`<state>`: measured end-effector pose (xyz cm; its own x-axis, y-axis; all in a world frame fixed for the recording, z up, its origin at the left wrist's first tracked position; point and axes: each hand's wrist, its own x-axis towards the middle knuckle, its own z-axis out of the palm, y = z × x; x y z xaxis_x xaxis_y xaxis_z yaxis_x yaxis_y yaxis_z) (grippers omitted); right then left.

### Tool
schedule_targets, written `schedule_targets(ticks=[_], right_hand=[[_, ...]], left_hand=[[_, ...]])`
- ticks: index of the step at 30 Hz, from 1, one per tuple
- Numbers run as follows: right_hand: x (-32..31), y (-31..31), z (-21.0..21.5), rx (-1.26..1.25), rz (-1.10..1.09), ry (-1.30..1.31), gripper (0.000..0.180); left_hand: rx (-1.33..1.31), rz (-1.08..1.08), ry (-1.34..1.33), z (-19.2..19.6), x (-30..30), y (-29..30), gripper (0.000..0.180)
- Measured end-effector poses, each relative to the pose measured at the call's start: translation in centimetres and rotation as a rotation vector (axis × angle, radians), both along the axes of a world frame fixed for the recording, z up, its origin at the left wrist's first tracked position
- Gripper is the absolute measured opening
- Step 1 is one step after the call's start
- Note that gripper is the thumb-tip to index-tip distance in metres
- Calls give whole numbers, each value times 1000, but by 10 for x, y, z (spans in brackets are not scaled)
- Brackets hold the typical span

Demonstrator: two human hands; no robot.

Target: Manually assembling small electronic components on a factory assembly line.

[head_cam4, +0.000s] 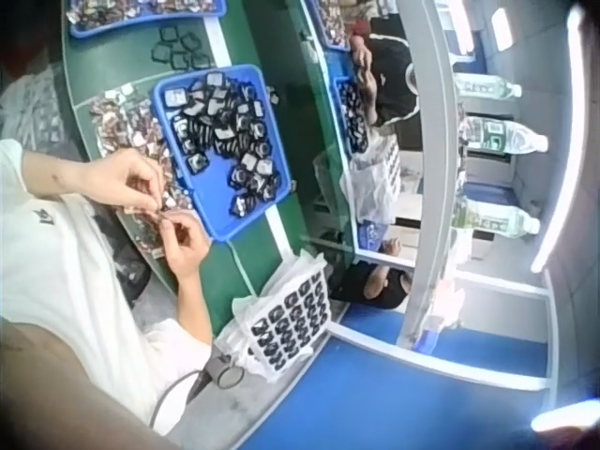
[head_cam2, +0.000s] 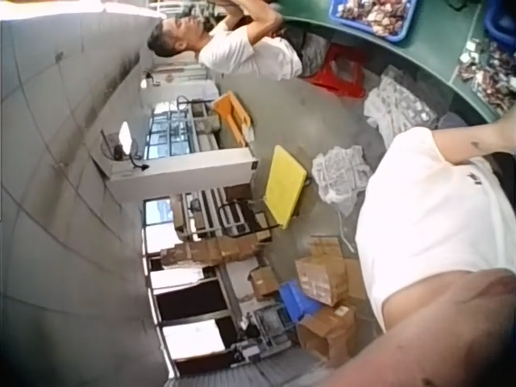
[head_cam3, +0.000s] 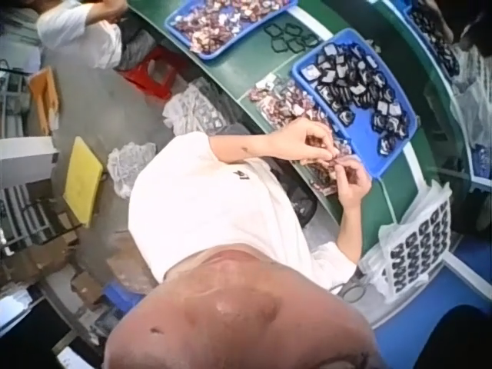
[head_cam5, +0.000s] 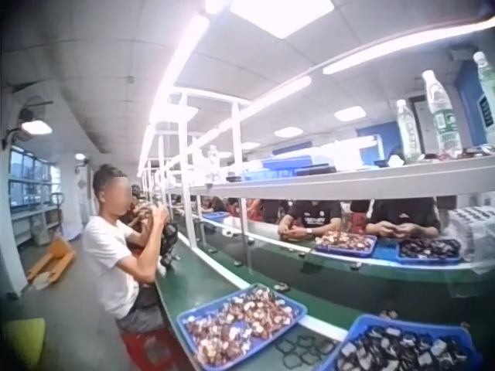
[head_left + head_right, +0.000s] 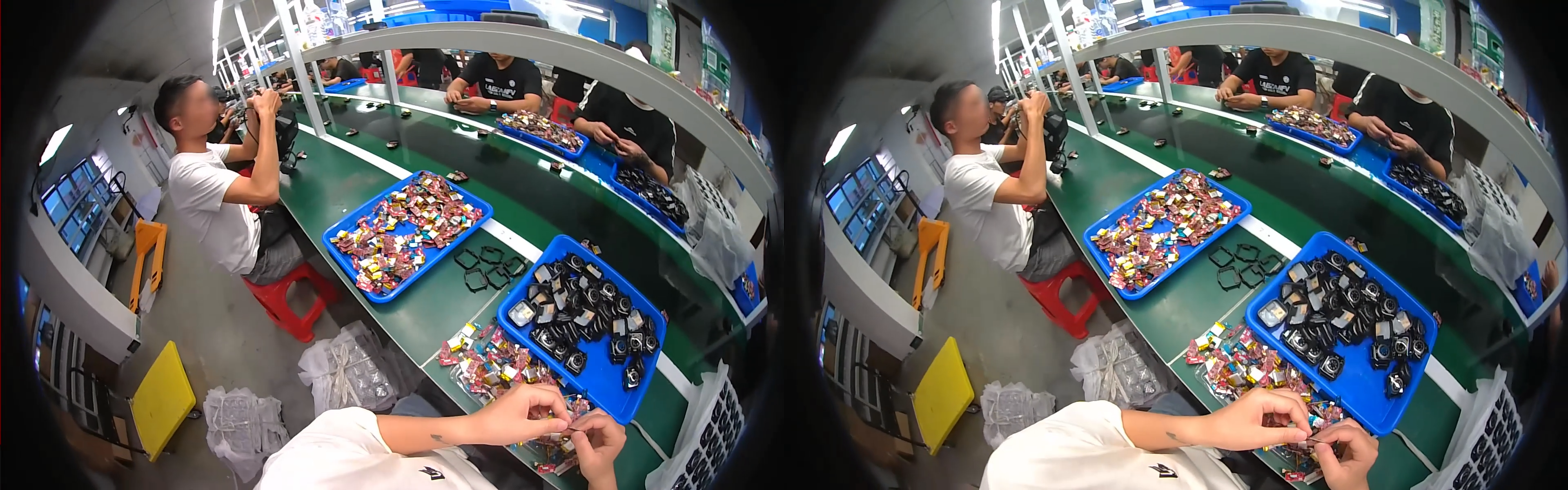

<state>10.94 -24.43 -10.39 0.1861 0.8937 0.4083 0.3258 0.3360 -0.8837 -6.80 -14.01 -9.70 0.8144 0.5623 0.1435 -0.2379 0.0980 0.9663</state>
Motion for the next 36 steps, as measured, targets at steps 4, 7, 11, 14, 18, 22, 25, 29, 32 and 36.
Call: schedule_targets(ticks=[4,7,11,14,18,22,25,29,32,36], right_hand=[[7,-1,-6,18,36,16,13],[10,0,-7,37,88,-46,14],[4,0,4,-33,77,-81,17],[6,1,-1,-56,1,-88,16],[-3,3,4,-73,-98,-64,15],[0,7,6,75,-168,-285,15],[4,5,5,147,-163,-386,15],[6,3,2,88,-162,-271,12],[19,0,-12,32,-123,-20,19],[19,-2,-12,-60,-55,270,22]], left_hand=[[536,160,-95,10,1,5,14],[626,142,-7,21,8,4,13],[601,159,4,9,11,8,14],[593,156,12,12,8,7,15],[572,136,114,10,5,7,15],[496,109,155,20,3,6,19],[561,60,236,20,5,7,19],[683,162,113,9,9,9,16],[650,180,40,11,9,9,15],[516,99,90,16,7,8,15]])
